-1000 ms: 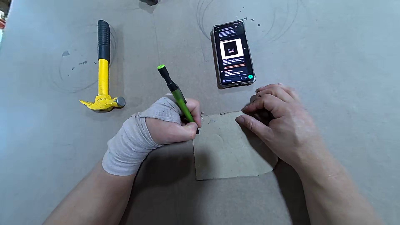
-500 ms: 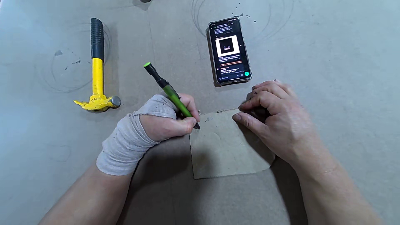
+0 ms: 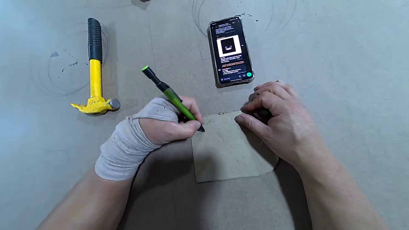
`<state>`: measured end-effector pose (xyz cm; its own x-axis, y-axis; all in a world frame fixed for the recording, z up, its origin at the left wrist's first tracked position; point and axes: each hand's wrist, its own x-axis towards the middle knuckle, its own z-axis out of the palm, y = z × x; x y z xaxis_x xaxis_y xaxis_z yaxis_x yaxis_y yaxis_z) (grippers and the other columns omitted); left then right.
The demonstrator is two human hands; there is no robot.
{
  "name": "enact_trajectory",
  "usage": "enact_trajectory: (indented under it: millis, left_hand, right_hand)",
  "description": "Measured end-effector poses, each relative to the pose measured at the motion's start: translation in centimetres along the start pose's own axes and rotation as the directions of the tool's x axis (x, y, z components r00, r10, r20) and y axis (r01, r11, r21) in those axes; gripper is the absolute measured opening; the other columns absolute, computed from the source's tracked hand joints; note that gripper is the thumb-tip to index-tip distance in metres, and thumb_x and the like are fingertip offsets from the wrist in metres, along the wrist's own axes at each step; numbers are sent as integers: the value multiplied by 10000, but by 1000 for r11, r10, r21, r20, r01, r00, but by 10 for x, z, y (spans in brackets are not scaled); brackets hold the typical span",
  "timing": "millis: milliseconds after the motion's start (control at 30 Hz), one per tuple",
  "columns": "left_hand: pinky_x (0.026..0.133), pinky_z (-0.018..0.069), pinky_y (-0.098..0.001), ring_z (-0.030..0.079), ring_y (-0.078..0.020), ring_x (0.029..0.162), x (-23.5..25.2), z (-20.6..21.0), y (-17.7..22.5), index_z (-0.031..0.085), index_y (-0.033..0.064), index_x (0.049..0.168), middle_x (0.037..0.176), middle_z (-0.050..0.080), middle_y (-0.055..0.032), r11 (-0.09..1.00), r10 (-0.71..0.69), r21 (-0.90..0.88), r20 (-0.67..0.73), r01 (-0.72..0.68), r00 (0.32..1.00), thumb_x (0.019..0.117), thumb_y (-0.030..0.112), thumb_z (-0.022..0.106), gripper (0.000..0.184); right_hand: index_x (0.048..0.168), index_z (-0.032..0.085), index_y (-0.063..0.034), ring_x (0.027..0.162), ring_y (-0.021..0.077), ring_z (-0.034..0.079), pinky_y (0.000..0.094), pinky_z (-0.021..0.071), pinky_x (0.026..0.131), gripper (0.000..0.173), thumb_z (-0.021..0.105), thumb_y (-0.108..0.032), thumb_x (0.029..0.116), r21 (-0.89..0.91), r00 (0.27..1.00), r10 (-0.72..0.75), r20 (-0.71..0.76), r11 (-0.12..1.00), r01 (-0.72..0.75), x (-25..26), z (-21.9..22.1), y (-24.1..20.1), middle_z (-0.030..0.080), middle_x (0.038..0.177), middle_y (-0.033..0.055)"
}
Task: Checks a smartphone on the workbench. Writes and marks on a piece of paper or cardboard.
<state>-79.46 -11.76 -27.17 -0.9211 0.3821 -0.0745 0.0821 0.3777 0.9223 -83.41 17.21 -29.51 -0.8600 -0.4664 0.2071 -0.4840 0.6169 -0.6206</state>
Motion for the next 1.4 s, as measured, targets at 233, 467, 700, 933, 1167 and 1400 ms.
enact_trajectory:
  millis: [233, 467, 700, 933, 1167, 1400]
  left_hand:
    - [497, 487, -181, 612, -36, 596, -1, 0, 2, 737, 135, 878, 780, 710, 25, 1000, -11, 1, -6, 11, 1000, 824, 131, 702, 65]
    - [505, 492, -176, 620, -38, 608, 1, 1, -1, 742, 130, 894, 785, 710, 20, 999, 4, -39, 9, -4, 1000, 828, 134, 717, 71]
    - [514, 510, -183, 634, -55, 603, 0, 2, 0, 747, 111, 920, 763, 715, 6, 996, -21, -90, 6, 22, 1000, 835, 108, 733, 87]
    - [501, 508, -189, 628, -56, 583, 1, 6, 2, 744, 117, 921, 719, 697, 12, 997, -34, -74, -3, 33, 999, 838, 118, 730, 84]
    - [532, 548, -210, 658, -85, 604, 0, 7, 4, 754, 101, 950, 744, 719, -16, 992, -51, -119, -1, 50, 999, 861, 124, 740, 92]
    - [449, 504, -246, 604, -118, 517, 12, 18, 18, 717, 82, 884, 657, 659, -42, 993, -60, -103, -52, 55, 997, 855, 102, 691, 44]
  right_hand:
    - [921, 747, -198, 1313, 167, 555, 450, 334, 1243, 226, 774, -418, 881, 8, 1000, -3, 2, 1000, 3, 0, 1, 0, 682, 1122, -30]
    - [929, 746, -188, 1315, 167, 556, 450, 325, 1247, 233, 769, -416, 887, 11, 1000, -14, -1, 1000, 14, 0, 1, 0, 686, 1122, -24]
    - [919, 745, -199, 1314, 166, 557, 450, 331, 1245, 231, 772, -426, 882, 4, 1000, -6, -3, 1000, 6, 0, 1, 0, 685, 1115, -31]
    - [923, 745, -197, 1311, 169, 557, 446, 328, 1243, 227, 772, -418, 883, 0, 1000, -6, 3, 1000, 6, 0, 1, 0, 686, 1115, -28]
    - [921, 745, -192, 1307, 170, 556, 453, 328, 1242, 220, 773, -407, 885, 11, 1000, -14, -4, 1000, 14, 0, 1, 0, 682, 1112, -27]
    - [900, 747, -205, 1298, 167, 561, 454, 325, 1246, 201, 779, -402, 879, 24, 1000, -2, -20, 1000, 3, 0, 2, 0, 684, 1087, -39]
